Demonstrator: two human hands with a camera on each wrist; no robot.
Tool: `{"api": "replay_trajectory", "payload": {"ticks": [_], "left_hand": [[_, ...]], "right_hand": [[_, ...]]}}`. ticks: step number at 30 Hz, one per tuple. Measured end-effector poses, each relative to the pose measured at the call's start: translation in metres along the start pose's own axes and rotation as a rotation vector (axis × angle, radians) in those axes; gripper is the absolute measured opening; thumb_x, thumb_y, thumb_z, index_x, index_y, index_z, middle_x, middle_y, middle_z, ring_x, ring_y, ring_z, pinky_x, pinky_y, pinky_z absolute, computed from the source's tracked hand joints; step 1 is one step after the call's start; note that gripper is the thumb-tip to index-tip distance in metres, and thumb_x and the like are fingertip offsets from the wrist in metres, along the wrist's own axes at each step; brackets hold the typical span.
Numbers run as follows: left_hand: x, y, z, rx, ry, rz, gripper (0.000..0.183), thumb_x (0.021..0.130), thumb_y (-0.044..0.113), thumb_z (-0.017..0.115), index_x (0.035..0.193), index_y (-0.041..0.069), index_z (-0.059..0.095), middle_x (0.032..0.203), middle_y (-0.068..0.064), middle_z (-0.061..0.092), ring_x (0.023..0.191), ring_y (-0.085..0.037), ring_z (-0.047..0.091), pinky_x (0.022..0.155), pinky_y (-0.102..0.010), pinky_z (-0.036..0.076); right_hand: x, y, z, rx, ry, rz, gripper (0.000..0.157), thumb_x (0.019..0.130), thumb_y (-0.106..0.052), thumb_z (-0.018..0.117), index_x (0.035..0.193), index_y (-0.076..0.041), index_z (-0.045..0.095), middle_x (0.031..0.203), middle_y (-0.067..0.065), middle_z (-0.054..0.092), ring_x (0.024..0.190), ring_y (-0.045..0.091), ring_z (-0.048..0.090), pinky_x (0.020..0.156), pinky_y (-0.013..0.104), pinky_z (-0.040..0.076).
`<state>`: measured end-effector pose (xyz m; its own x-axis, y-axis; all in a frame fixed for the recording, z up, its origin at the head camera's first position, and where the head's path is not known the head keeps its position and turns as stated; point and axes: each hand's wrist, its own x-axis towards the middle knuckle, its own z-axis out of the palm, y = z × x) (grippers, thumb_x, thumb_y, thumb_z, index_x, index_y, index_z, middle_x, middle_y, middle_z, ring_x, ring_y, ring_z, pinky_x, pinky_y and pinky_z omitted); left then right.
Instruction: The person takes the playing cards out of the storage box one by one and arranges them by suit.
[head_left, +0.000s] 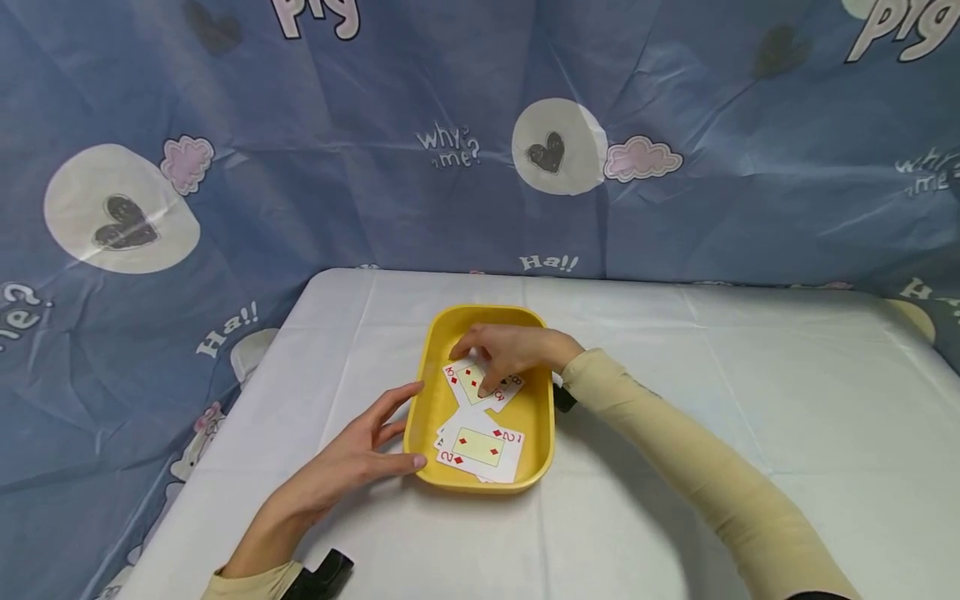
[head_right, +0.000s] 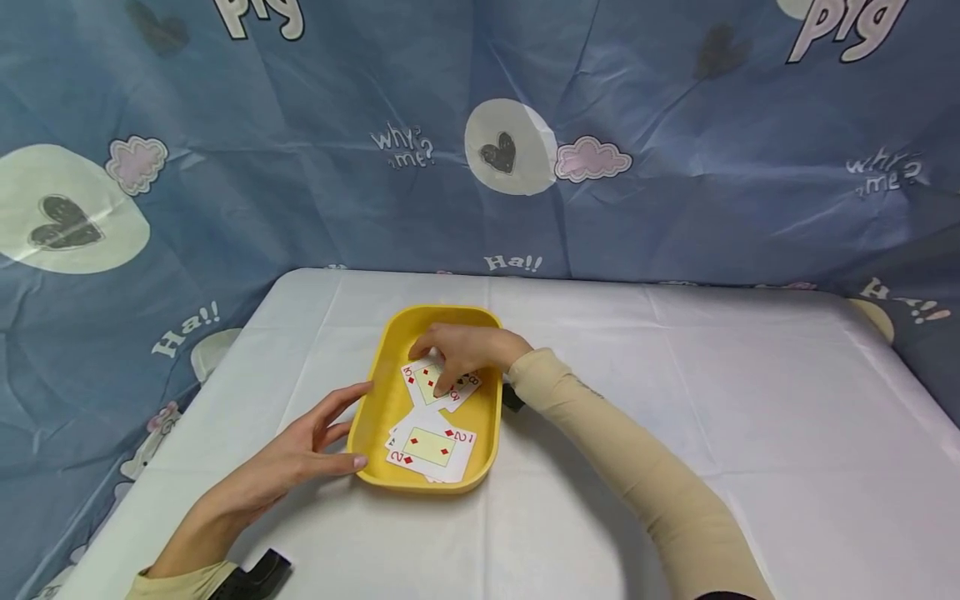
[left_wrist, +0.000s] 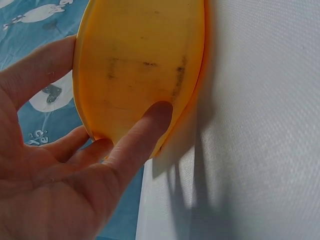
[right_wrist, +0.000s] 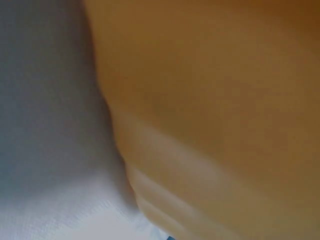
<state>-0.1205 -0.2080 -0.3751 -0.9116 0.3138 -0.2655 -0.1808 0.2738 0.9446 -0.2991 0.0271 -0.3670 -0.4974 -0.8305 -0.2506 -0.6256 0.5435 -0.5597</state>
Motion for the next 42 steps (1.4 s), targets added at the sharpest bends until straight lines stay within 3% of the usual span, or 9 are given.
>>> {"api": "replay_trajectory", "payload": {"ticks": [6,11,14,19,26,30,36,42], "left_hand": [[0.0,0.0,0.0,0.002,0.001,0.007,0.087,0.083,0.017,0.08,0.152,0.032,0.031,0.161,0.006,0.012,0.14,-0.026,0.035,0.107,-0.056,0.028],[0.001,-0.002,0.0,-0.006,-0.002,0.006,0.086,0.083,0.016,0.08,0.152,0.032,0.032,0.161,0.006,0.013,0.139,-0.025,0.037,0.107,-0.053,0.029],[0.001,-0.002,0.0,-0.005,0.0,0.005,0.086,0.082,0.016,0.08,0.151,0.033,0.032,0.161,0.006,0.013,0.139,-0.025,0.037,0.107,-0.054,0.029],[0.001,-0.002,0.0,-0.004,0.007,0.0,0.086,0.082,0.016,0.08,0.152,0.032,0.032,0.161,0.006,0.013,0.139,-0.026,0.037,0.107,-0.056,0.028],[0.001,-0.002,0.0,-0.004,0.006,0.0,0.086,0.082,0.017,0.08,0.151,0.032,0.032,0.161,0.006,0.014,0.139,-0.024,0.038,0.108,-0.057,0.025],[0.002,-0.002,0.001,-0.01,0.003,0.0,0.085,0.082,0.017,0.08,0.151,0.033,0.032,0.16,0.006,0.014,0.138,-0.024,0.038,0.108,-0.056,0.025],[0.003,-0.001,0.001,-0.007,0.003,-0.007,0.085,0.082,0.017,0.08,0.151,0.034,0.033,0.161,0.006,0.013,0.139,-0.025,0.038,0.108,-0.057,0.026],[0.002,0.0,0.002,0.003,0.011,-0.031,0.085,0.081,0.019,0.08,0.15,0.033,0.034,0.16,0.006,0.014,0.139,-0.026,0.037,0.107,-0.059,0.027]], "right_hand": [[0.0,-0.001,0.002,-0.049,0.02,0.015,0.054,0.077,-0.023,0.087,0.126,-0.021,0.062,0.114,0.0,0.049,0.101,0.016,0.044,0.088,0.026,0.038],[0.001,0.001,0.005,-0.04,0.03,-0.069,0.056,0.076,-0.019,0.087,0.12,-0.021,0.054,0.115,-0.005,0.049,0.108,0.014,0.043,0.096,0.028,0.036],[0.001,0.001,0.006,0.029,0.034,-0.129,0.054,0.078,-0.011,0.084,0.121,-0.021,0.051,0.116,-0.005,0.053,0.106,0.015,0.046,0.093,0.028,0.039],[0.0,0.003,0.004,0.169,0.035,-0.161,0.048,0.085,-0.003,0.075,0.123,-0.022,0.053,0.117,-0.001,0.056,0.086,0.018,0.053,0.075,0.028,0.047],[0.0,0.008,-0.001,0.437,0.046,-0.272,0.043,0.087,0.0,0.072,0.125,-0.012,0.055,0.123,0.003,0.057,0.086,0.025,0.062,0.072,0.036,0.053],[-0.004,0.01,-0.005,0.517,0.11,-0.299,0.04,0.089,-0.001,0.071,0.125,-0.01,0.057,0.125,0.005,0.058,0.083,0.029,0.063,0.072,0.039,0.053],[-0.009,0.008,-0.009,0.488,0.239,-0.294,0.042,0.09,-0.005,0.071,0.13,-0.011,0.058,0.131,0.002,0.059,0.1,0.021,0.062,0.086,0.036,0.052],[-0.022,0.005,-0.016,0.538,0.306,-0.255,0.045,0.09,-0.006,0.071,0.132,-0.014,0.057,0.129,0.002,0.061,0.1,0.024,0.064,0.085,0.039,0.053]]}}
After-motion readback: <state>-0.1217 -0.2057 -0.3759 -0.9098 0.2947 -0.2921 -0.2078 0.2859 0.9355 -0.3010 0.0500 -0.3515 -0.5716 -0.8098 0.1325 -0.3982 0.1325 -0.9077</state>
